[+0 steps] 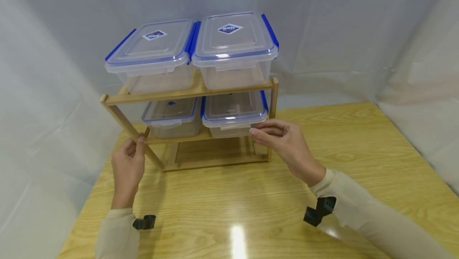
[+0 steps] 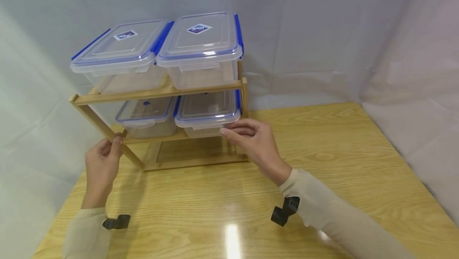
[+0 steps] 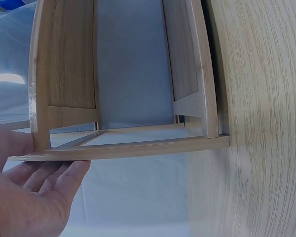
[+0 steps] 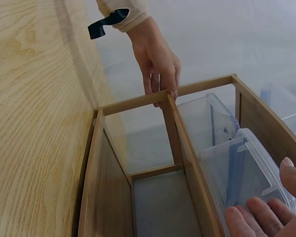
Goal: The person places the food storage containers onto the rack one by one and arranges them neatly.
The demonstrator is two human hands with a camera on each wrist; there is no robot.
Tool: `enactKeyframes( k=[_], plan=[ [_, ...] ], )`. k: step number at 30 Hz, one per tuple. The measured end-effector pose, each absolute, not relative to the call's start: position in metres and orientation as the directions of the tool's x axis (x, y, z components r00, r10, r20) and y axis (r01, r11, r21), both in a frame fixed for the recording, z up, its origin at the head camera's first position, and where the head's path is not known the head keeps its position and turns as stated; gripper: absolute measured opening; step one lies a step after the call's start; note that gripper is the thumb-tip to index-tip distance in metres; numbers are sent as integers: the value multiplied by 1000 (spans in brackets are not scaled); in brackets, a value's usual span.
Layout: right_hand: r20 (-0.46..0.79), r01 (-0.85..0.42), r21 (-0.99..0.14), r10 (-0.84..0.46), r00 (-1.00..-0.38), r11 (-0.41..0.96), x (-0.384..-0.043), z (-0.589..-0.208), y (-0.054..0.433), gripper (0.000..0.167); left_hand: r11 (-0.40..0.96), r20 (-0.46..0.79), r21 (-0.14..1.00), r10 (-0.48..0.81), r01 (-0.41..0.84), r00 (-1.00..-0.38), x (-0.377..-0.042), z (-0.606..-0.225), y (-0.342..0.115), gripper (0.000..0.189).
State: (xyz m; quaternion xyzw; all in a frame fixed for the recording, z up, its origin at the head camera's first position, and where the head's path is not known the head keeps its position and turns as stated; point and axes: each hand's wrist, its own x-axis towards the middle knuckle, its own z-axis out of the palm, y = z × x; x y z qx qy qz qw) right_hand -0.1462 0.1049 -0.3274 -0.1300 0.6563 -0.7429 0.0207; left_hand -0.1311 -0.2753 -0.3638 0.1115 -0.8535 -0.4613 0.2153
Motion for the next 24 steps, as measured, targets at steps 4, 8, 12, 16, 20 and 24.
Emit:
enactKeyframes(
  k=[4, 8, 12, 16, 20, 24],
  plan=[
    [147, -121, -985, -219, -965, -125, -147, -328, 103, 36, 554, 264, 833, -391, 3, -882, -131, -364, -276, 46],
    [123, -102, -990, -247, -961, -95, -148, -328, 102, 39, 547, 254, 837, -391, -2, -885, -130, -364, -275, 47],
    [114, -94, -992, -274, -955, -85, -149, -329, 103, 42, 548, 255, 836, -390, 0, -885, -130, -363, -276, 47],
    [115, -99, -993, -291, -950, -70, -150, -329, 104, 46, 548, 256, 836, -385, 4, -887, -131, -363, -276, 47],
    [102, -104, -995, -305, -947, -10, -146, -329, 108, 45, 535, 237, 845, -384, -6, -893, -132, -363, -278, 47],
    [88, -119, -989, -307, -948, 86, -137, -329, 118, 38, 617, 269, 787, -366, -16, -891, -128, -360, -281, 47]
  ],
)
